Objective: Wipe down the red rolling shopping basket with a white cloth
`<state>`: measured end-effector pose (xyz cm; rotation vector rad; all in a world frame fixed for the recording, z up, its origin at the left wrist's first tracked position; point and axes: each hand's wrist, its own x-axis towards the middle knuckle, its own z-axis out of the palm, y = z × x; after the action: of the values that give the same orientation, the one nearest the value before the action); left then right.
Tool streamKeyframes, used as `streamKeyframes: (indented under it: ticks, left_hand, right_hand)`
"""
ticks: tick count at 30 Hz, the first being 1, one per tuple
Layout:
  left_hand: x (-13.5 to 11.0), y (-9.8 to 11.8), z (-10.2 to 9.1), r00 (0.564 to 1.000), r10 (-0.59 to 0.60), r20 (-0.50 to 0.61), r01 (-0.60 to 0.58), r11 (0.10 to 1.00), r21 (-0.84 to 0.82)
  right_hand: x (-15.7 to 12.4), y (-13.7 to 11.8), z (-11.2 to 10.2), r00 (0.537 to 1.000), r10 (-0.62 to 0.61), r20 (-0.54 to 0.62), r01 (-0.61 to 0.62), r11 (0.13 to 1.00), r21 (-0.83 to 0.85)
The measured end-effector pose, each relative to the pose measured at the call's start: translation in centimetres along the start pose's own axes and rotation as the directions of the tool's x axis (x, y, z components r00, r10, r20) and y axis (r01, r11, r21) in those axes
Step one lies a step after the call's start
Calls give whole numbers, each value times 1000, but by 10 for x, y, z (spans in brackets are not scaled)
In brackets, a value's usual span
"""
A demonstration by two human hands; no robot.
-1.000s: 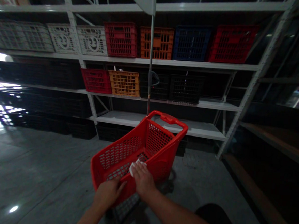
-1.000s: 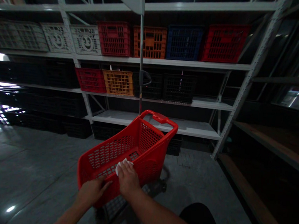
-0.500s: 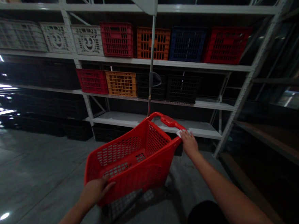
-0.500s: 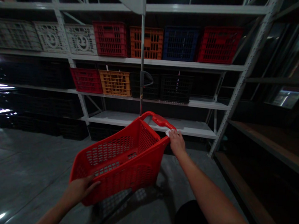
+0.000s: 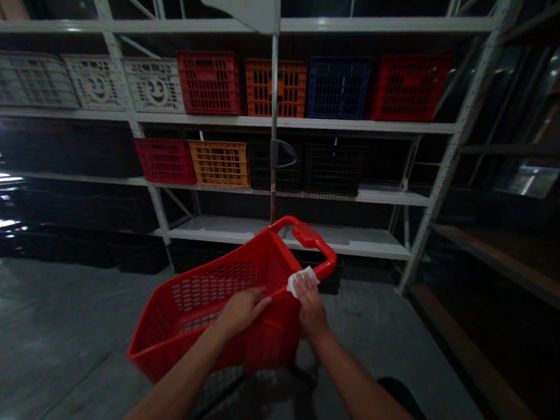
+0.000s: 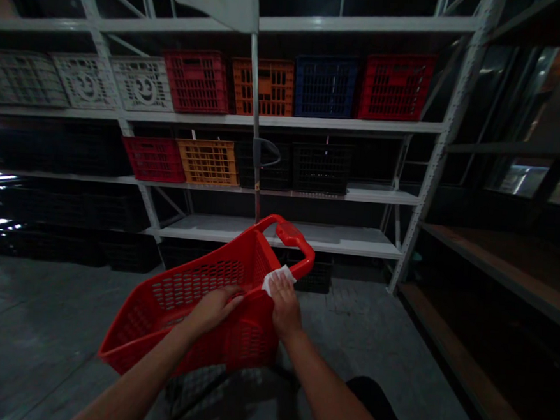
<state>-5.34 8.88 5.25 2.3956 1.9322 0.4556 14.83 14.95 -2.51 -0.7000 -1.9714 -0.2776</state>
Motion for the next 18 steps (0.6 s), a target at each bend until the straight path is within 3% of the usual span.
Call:
streamKeyframes:
  ticks: [3, 6, 10, 13, 16, 18]
  left_hand:
    - [30, 28, 14, 999, -26, -19, 27, 999, 48]
    - [40, 30, 26, 994, -98, -46, 102, 990, 97]
    - [41, 23, 36, 991, -120, -66, 128, 984, 126]
    - [43, 26, 41, 991, -116, -74, 124, 984, 127]
    - [46, 31, 46, 991, -106, -82, 116, 986, 120]
    - [47, 33, 48, 991, -103, -88, 113, 987, 117]
  right_hand:
    - [3, 7, 1, 999, -44, -6, 44, 999, -24]
    - [20, 33, -14, 988, 83, -132, -92, 994, -61]
    - [33, 45, -20, 862, 340, -377, -370, 929, -9]
    - [15, 18, 10, 787, 457, -414, -470, 879, 76]
    - [-12, -13, 46, 779, 494, -387, -474, 867, 152]
    - [-17, -19, 55, 769, 507, -389, -472, 861, 189]
